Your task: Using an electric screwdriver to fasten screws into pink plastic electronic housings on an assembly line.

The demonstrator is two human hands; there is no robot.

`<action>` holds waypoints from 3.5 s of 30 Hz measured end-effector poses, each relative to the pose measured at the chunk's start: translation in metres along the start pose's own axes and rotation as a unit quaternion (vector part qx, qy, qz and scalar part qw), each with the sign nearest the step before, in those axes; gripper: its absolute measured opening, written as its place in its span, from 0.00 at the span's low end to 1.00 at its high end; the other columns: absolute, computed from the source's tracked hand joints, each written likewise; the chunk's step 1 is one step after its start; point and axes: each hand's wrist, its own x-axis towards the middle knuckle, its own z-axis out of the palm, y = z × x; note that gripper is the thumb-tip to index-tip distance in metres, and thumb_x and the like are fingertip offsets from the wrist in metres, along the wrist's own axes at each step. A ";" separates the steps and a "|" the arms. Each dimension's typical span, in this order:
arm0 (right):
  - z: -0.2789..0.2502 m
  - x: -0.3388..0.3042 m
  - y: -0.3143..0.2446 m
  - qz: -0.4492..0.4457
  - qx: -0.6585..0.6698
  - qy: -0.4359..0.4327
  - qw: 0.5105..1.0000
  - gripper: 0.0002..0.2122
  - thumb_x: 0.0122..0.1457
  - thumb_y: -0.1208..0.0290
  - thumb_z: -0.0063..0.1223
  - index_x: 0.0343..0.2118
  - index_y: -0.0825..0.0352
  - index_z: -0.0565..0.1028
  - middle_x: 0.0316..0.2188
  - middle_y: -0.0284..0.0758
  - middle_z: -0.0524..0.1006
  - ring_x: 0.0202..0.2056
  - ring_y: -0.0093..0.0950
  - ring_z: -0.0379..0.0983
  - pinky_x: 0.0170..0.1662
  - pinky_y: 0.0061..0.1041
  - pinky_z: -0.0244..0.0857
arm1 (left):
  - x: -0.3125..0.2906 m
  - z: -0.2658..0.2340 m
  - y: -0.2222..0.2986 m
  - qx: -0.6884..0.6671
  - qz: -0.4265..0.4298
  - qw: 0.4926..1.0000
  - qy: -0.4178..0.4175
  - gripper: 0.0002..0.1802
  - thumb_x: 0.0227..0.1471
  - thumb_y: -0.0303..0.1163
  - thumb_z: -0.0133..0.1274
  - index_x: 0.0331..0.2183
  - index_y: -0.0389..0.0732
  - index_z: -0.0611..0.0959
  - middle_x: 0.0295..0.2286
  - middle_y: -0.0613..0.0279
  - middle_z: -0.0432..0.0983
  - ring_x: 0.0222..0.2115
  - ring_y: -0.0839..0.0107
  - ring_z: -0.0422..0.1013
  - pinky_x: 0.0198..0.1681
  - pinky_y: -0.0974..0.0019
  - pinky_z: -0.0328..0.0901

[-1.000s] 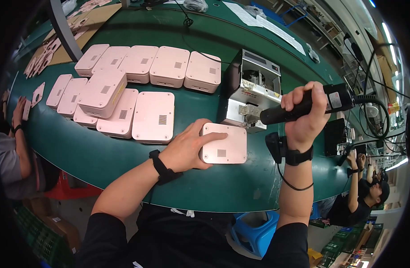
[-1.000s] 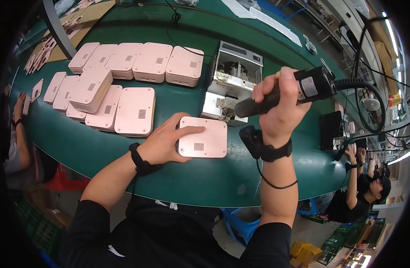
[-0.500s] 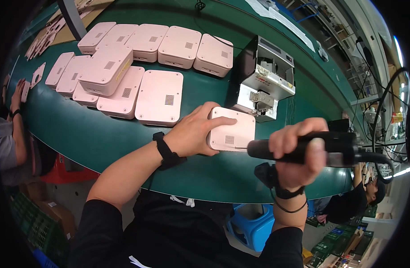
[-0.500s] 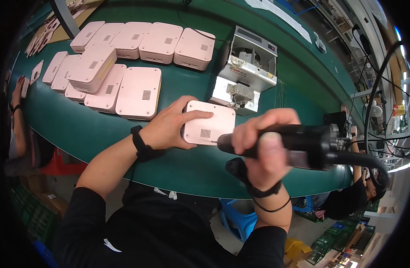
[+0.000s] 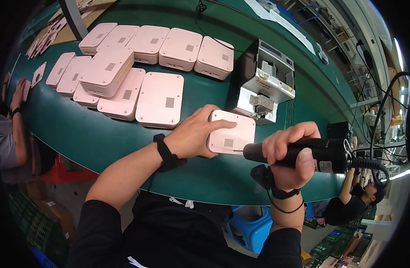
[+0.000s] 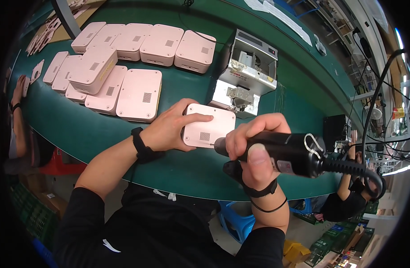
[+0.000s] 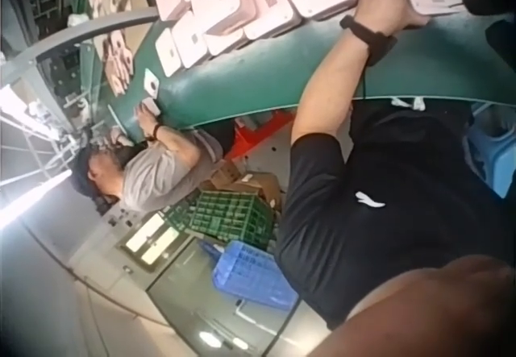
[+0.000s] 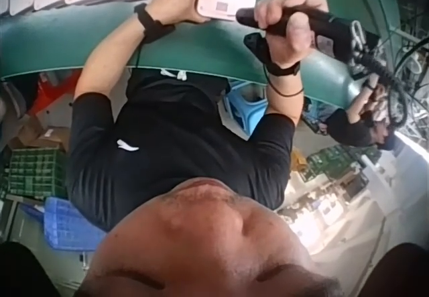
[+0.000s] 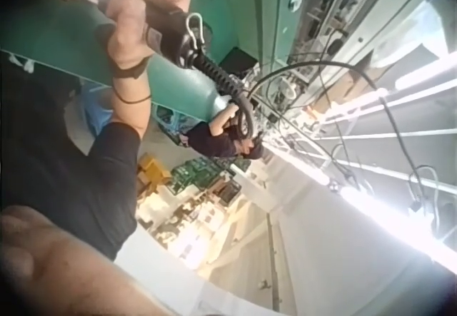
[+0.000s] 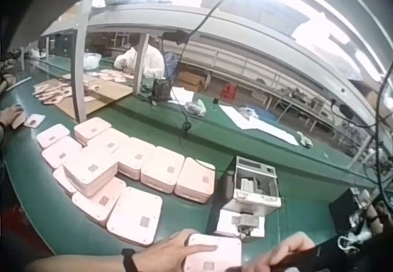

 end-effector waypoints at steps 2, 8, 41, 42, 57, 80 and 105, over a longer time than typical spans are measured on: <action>-0.002 0.004 0.001 0.010 0.012 -0.010 1.000 0.17 0.56 0.56 0.52 0.33 0.65 0.62 0.17 0.33 0.66 0.15 0.23 0.62 0.22 0.26 0.62 | 0.002 -0.002 0.000 0.002 -0.007 1.000 -0.007 0.42 0.29 0.30 0.71 0.52 0.56 0.77 0.50 0.51 0.62 0.53 0.50 0.63 0.56 0.56 0.64; -0.004 0.003 0.005 0.009 0.010 -0.015 1.000 0.17 0.56 0.55 0.52 0.33 0.65 0.62 0.16 0.32 0.66 0.15 0.23 0.62 0.22 0.26 0.61 | 0.001 0.001 -0.004 0.005 0.001 1.000 0.011 0.45 0.27 0.29 0.72 0.53 0.59 0.77 0.50 0.52 0.62 0.51 0.51 0.65 0.54 0.56 0.65; 0.043 0.008 -0.007 0.074 0.055 -0.022 0.995 0.23 0.53 0.55 0.62 0.38 0.64 0.61 0.21 0.35 0.69 0.22 0.25 0.65 0.29 0.27 0.63 | -0.003 0.007 -0.002 -0.007 -0.002 1.000 0.010 0.43 0.29 0.32 0.71 0.53 0.58 0.76 0.51 0.52 0.63 0.52 0.50 0.65 0.54 0.55 0.65; 0.043 0.007 -0.005 0.075 0.055 -0.024 0.995 0.23 0.53 0.55 0.62 0.38 0.64 0.61 0.21 0.35 0.69 0.22 0.25 0.65 0.29 0.27 0.63 | -0.003 0.007 -0.002 -0.004 -0.002 1.000 0.009 0.43 0.29 0.31 0.71 0.53 0.58 0.76 0.51 0.51 0.63 0.52 0.50 0.65 0.54 0.55 0.65; 0.032 0.017 -0.011 -0.003 0.036 -0.038 0.999 0.19 0.58 0.56 0.56 0.39 0.65 0.63 0.21 0.34 0.70 0.20 0.25 0.65 0.29 0.28 0.64 | -0.001 0.000 0.012 -0.031 -0.042 0.999 -0.013 0.44 0.30 0.31 0.72 0.54 0.53 0.76 0.49 0.51 0.66 0.51 0.52 0.66 0.55 0.58 0.65; -0.117 -0.115 -0.055 -0.083 -0.041 0.304 0.948 0.14 0.64 0.56 0.42 0.37 0.64 0.64 0.18 0.30 0.65 0.16 0.23 0.61 0.24 0.26 0.59 | 0.016 0.042 0.061 0.004 0.024 0.994 -0.104 0.42 0.32 0.33 0.71 0.54 0.50 0.76 0.51 0.50 0.64 0.50 0.52 0.67 0.52 0.58 0.66; -0.098 -0.069 -0.028 -0.018 -0.012 0.133 0.991 0.16 0.58 0.56 0.50 0.34 0.65 0.62 0.17 0.32 0.67 0.14 0.23 0.62 0.21 0.24 0.60 | 0.015 0.051 0.049 -0.010 0.022 0.996 -0.083 0.44 0.28 0.28 0.71 0.53 0.57 0.77 0.51 0.50 0.63 0.49 0.49 0.67 0.53 0.56 0.66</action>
